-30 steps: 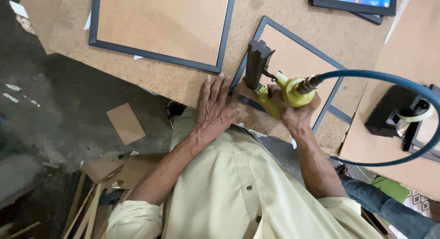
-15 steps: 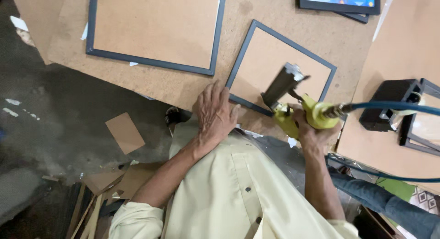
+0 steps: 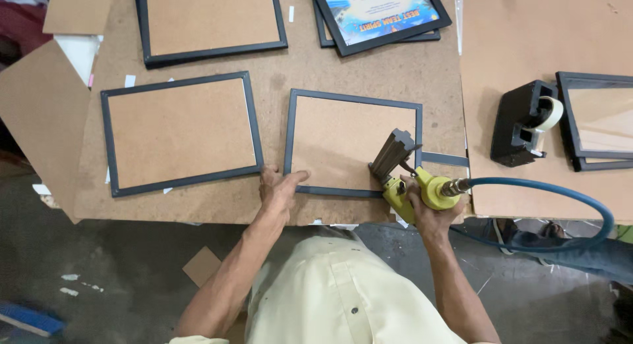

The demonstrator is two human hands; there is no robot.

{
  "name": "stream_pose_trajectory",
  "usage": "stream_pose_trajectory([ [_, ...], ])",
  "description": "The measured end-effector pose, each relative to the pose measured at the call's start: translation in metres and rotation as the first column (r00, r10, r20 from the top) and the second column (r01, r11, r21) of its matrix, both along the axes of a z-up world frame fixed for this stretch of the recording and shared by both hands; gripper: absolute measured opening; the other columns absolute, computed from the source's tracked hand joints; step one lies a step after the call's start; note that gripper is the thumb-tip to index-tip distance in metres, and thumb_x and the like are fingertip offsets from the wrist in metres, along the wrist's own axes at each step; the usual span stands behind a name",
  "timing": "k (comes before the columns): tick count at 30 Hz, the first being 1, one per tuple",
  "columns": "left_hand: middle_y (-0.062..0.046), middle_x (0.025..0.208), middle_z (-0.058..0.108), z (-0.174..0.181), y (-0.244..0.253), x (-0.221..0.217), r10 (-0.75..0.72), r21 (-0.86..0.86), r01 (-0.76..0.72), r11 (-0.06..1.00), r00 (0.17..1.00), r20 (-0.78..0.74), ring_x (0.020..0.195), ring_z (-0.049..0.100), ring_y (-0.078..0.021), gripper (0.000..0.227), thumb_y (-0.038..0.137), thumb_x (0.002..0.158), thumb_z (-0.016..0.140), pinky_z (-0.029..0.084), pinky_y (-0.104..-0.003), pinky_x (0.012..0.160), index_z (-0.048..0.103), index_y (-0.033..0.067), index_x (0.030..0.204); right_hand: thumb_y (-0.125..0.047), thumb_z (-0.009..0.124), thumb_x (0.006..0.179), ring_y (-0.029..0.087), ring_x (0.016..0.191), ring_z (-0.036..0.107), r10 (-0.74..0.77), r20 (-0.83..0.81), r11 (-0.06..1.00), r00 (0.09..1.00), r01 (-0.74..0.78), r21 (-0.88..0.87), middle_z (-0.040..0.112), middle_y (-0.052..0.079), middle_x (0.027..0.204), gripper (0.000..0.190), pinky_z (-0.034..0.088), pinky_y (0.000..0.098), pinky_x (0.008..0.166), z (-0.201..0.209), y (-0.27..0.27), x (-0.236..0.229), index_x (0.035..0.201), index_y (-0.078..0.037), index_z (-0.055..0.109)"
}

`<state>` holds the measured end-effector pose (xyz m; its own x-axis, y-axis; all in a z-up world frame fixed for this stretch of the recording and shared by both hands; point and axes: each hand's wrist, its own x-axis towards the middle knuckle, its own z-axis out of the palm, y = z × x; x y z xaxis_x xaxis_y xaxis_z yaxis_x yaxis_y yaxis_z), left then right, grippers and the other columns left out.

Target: The person uses a pneumatic nail gun to attach black frames to brown backing boards on a workbench. They repeatedly position each frame, fire the nail gun along the edges, and move the completed unit aside. A second person is visible in the background working on similar frames.

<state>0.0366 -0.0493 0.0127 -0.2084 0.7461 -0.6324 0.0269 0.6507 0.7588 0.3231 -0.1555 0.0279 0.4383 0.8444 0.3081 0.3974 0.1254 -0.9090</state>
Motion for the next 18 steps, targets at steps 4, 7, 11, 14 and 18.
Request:
stream_pose_trajectory([
  [4, -0.019, 0.117, 0.072, 0.014, -0.001, -0.005, -0.295, 0.308, 0.191, 0.932, 0.894, 0.337, 0.100, 0.071, -0.0266, 0.050, 0.009, 0.083, 0.074, 0.063, -0.041, 0.080, 0.064, -0.0090, 0.129, 0.008, 0.072, 0.094, 0.024, 0.091, 0.078, 0.048, -0.053, 0.993, 0.997, -0.042, 0.108, 0.073, 0.011, 0.093, 0.009, 0.066, 0.0389, 0.095, 0.023, -0.001, 0.005, 0.102, 0.004, 0.069],
  [7, -0.012, 0.114, 0.067, 0.032, 0.001, 0.001, -0.326, 0.347, 0.150, 0.926, 0.782, 0.532, 0.095, 0.072, -0.0235, 0.046, 0.004, 0.088, 0.064, 0.070, -0.043, 0.072, 0.052, -0.0035, 0.132, 0.002, 0.074, 0.094, 0.022, 0.092, 0.080, -0.094, -0.109, 0.995, 0.990, 0.096, 0.019, 0.075, 0.010, 0.091, 0.013, 0.071, 0.0376, 0.086, 0.032, -0.012, 0.018, 0.106, 0.001, 0.069],
  [11, -0.019, 0.110, 0.069, 0.047, 0.023, 0.012, -0.318, 0.385, 0.071, 0.920, 0.711, 0.627, 0.090, 0.075, -0.0305, 0.044, -0.003, 0.088, 0.062, 0.066, -0.043, 0.065, 0.050, -0.0088, 0.131, -0.001, 0.078, 0.092, 0.021, 0.083, 0.075, -0.221, 0.045, 0.974, 0.974, 0.218, 0.063, 0.074, 0.011, 0.096, 0.022, 0.067, 0.0358, 0.081, 0.041, -0.040, 0.031, 0.111, 0.004, 0.068],
  [14, -0.025, 0.111, 0.069, 0.048, 0.074, 0.021, -0.319, 0.426, 0.034, 0.904, 0.717, 0.620, 0.090, 0.075, -0.0382, 0.046, -0.005, 0.087, 0.062, 0.063, -0.045, 0.066, 0.050, -0.0109, 0.131, -0.005, 0.081, 0.091, 0.020, 0.083, 0.076, -0.311, 0.129, 0.950, 0.941, 0.307, 0.051, 0.075, 0.011, 0.097, 0.029, 0.068, 0.0344, 0.081, 0.044, -0.059, 0.036, 0.114, 0.005, 0.067],
  [18, -0.025, 0.119, 0.062, 0.036, 0.168, 0.054, -0.339, 0.453, -0.003, 0.892, 0.660, 0.671, 0.104, 0.071, -0.0425, 0.043, -0.005, 0.087, 0.060, 0.064, -0.052, 0.071, 0.046, -0.0112, 0.127, -0.006, 0.083, 0.086, 0.021, 0.083, 0.074, -0.416, 0.071, 0.907, 0.907, 0.419, -0.035, 0.075, 0.013, 0.098, 0.034, 0.065, 0.0348, 0.078, 0.035, -0.084, 0.040, 0.114, 0.006, 0.068],
])
